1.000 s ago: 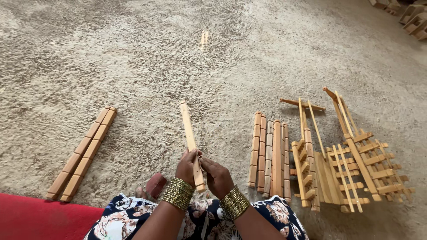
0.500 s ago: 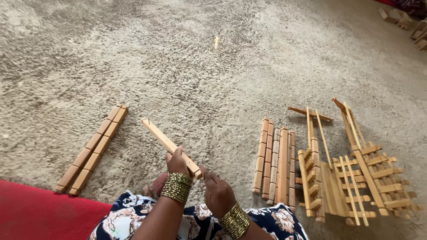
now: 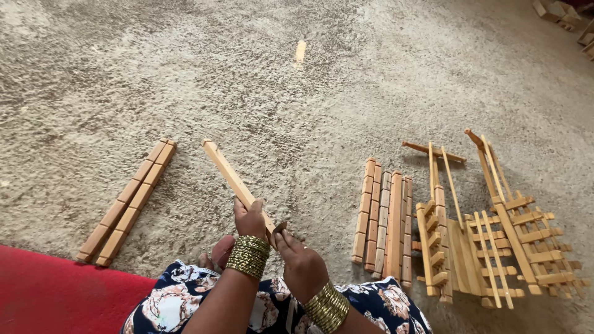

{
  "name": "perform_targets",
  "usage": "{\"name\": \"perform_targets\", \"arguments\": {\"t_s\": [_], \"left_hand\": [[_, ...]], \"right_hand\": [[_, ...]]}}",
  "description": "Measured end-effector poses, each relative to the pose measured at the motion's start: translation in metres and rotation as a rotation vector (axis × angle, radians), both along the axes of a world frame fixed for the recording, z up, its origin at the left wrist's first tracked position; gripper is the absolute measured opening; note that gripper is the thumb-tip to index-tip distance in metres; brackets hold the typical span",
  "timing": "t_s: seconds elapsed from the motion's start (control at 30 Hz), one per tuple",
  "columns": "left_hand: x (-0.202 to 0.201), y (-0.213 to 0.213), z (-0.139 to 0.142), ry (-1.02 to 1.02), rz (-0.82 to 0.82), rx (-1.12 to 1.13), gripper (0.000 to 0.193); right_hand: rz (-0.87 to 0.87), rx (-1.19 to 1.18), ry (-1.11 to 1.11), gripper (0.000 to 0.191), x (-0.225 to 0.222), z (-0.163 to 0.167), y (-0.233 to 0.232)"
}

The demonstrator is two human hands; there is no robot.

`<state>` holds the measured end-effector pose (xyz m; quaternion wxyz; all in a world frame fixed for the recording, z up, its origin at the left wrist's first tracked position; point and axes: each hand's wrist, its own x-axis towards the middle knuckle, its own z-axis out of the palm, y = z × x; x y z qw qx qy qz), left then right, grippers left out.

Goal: The person sits on the floor and sands long wooden slats and stick components by hand using a small sanding block, rubbing along the wood surfaces and turning the pieces to work different sides, with finished wooden chair frames and stacks of slats laid out on the floor around them.

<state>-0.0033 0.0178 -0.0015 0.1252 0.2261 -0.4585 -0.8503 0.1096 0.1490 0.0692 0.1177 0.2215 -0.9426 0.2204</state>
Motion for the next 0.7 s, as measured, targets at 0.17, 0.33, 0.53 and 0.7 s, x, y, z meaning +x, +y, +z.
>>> {"name": "perform_targets", "arguments": {"t_s": [0.17,0.33,0.53,0.7], "left_hand": [[0.004,0.008,0.005,-0.004,-0.128,0.021,0.037],[0.019,0.022,0.027,-0.235,-0.208,0.048,0.06],[0.006,0.001,0.008,-0.14,-0.177,-0.026,0.037],[0.008,0.008,-0.001,-0.211,-0.228,0.076,0.037]], "right_hand": [[-0.001,0.103,0.124,0.035,0.0,0.003,-0.002],[-0.02,0.027,-0.153,0.035,-0.009,0.003,0.008],[0.115,0.039,-0.053,0.038,0.007,0.012,0.0],[0.11,0.078,-0.052,0.037,0.001,0.011,0.006]]}}
